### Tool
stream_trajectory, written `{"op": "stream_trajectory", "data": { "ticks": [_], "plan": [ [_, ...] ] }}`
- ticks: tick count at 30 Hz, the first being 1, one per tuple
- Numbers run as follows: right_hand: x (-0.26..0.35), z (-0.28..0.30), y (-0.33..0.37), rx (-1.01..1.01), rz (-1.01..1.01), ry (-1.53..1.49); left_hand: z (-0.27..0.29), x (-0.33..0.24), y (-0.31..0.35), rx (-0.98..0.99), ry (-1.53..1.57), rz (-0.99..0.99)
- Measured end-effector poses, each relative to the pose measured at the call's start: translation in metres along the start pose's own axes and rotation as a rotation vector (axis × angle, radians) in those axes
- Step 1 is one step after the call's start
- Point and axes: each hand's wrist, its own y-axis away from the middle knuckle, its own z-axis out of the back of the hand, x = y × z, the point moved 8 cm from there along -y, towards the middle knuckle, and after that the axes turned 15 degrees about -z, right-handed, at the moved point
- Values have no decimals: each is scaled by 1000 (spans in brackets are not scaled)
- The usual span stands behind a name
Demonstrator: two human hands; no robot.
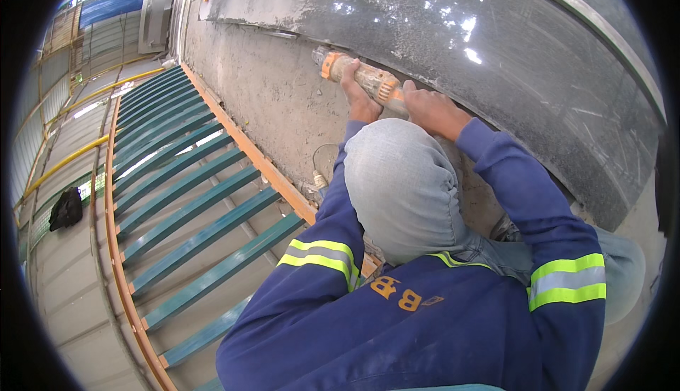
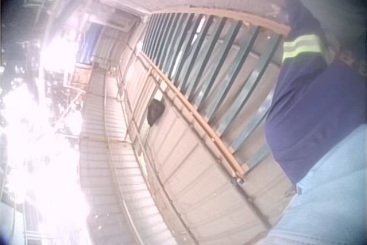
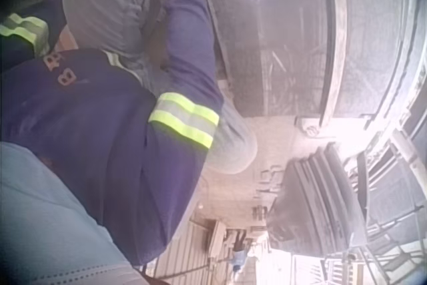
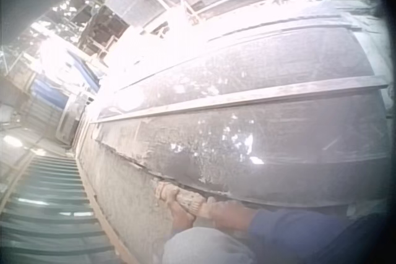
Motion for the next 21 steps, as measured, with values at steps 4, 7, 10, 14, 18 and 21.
{"op": "stream_trajectory", "data": {
  "ticks": [4, 7, 10, 14, 18, 21],
  "plan": [
    [6, -8, -22, -16, 32, 14, 10, -1, -23, 29, -9, -21],
    [13, -28, -41, -38, 36, -26, 32, 3, -44, 25, -38, 27],
    [20, -25, -65, -128, 92, -117, 30, 4, -72, 99, -34, 46],
    [30, -18, -58, -156, 119, -76, 41, -7, -76, 52, 41, -3],
    [19, -9, -35, -117, 53, -26, 33, 3, -57, 6, 14, 35],
    [5, -5, -16, -70, 44, 10, 15, 8, -24, 45, 46, 43]
  ]
}}
